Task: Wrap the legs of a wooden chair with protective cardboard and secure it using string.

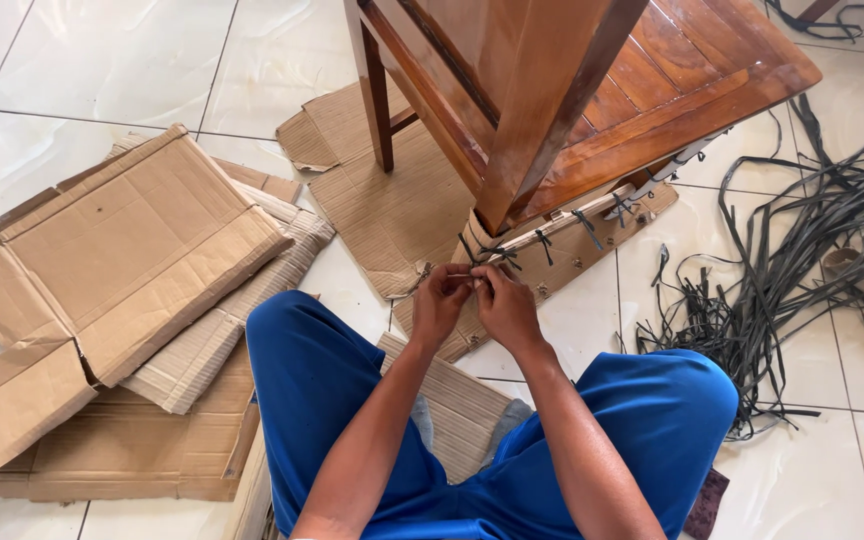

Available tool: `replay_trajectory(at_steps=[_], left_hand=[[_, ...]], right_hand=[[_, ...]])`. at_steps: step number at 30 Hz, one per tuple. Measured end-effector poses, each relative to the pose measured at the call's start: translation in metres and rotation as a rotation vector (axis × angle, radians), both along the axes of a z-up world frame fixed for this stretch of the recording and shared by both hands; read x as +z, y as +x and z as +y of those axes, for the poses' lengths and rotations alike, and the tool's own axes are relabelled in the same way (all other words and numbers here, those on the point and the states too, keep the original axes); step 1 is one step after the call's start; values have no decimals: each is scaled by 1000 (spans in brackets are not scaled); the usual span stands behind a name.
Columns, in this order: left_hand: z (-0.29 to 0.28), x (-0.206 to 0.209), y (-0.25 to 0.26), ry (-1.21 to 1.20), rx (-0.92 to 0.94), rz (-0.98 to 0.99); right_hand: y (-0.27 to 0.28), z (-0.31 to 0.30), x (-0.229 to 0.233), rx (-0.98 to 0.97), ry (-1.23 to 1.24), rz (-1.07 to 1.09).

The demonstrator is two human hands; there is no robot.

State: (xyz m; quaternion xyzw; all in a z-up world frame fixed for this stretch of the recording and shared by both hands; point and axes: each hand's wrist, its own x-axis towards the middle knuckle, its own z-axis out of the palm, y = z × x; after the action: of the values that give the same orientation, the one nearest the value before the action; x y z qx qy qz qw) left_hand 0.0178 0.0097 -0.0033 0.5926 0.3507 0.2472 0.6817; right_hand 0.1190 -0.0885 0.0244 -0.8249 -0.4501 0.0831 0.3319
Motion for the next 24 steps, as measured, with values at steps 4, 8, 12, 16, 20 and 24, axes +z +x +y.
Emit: replay_trajectory(at_steps=[4, 8, 12, 16, 20, 24], left_hand=[[-3, 18, -3, 148, 62, 75], [-4, 17, -2, 271, 98, 159], [-2, 7, 2, 307, 117, 155], [1, 4, 6, 363, 126, 162], [2, -11, 12, 328, 141, 168], [2, -24, 16, 276, 156, 164]], right_hand=[[1, -2, 8, 26, 77, -13], [1, -3, 14, 16, 88, 9], [3, -5, 21, -31, 92, -30], [7, -5, 25, -94, 49, 0], [16, -3, 8, -186, 20, 210], [11, 4, 11, -280, 272, 812]])
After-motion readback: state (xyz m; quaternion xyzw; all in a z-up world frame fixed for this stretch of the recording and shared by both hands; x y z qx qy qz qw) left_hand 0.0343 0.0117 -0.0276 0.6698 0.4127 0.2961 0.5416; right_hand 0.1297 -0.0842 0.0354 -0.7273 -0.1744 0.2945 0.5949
